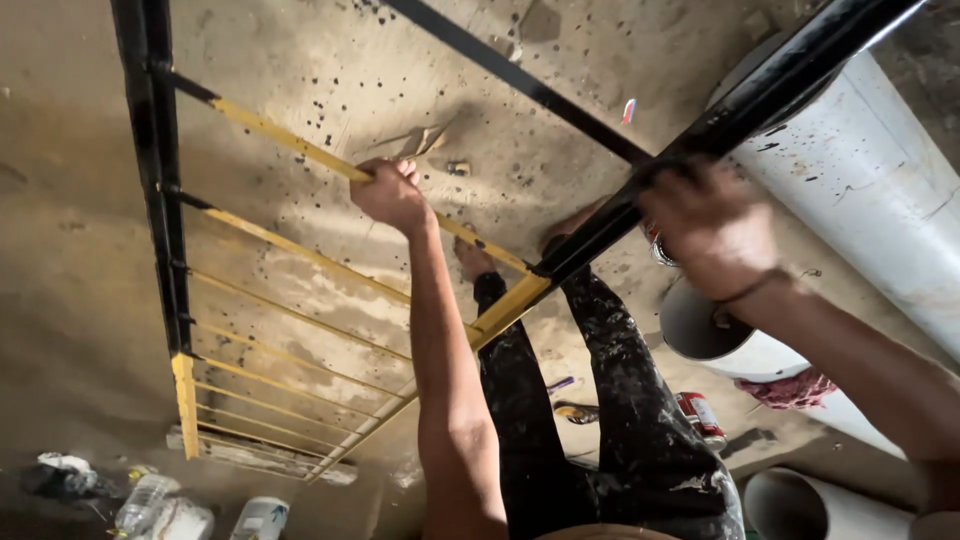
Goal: Apply black paint to the frame and rails of a metal gate structure using a cloth or brush.
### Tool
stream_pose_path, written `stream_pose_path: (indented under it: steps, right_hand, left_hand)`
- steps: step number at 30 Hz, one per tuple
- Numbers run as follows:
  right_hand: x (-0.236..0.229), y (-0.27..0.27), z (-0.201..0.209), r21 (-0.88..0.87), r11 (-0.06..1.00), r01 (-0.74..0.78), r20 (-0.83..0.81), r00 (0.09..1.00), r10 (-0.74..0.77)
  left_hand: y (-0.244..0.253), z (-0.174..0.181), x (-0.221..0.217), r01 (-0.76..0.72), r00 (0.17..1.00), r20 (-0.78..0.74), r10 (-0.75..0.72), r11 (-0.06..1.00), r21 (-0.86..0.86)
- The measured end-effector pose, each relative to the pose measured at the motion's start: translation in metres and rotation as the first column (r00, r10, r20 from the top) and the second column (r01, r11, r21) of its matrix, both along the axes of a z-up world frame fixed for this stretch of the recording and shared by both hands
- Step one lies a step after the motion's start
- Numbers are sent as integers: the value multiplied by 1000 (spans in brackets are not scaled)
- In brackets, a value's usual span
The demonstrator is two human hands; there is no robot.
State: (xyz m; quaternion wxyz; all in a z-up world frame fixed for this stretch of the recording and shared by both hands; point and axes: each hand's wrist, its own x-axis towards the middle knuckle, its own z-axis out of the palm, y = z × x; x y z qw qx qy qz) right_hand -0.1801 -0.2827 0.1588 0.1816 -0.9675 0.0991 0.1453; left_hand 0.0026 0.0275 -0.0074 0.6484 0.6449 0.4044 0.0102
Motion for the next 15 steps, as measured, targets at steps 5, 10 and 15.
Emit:
stream_pose_path:
  steps: [5, 10, 15]
  right_hand:
    - [-6, 80, -29, -270, 860, -433, 0, 893, 449]
    - [-13, 143, -33, -170, 877, -449, 12, 889, 457]
    - [22, 82, -10, -140, 878, -458, -275, 870, 410]
  left_hand:
    - [-9, 6, 5, -7, 999, -43, 6, 1000, -11]
    - [-24, 30, 11, 28, 991, -134, -12, 992, 123]
    - [-24, 36, 9, 8, 967, -254, 31, 989, 151]
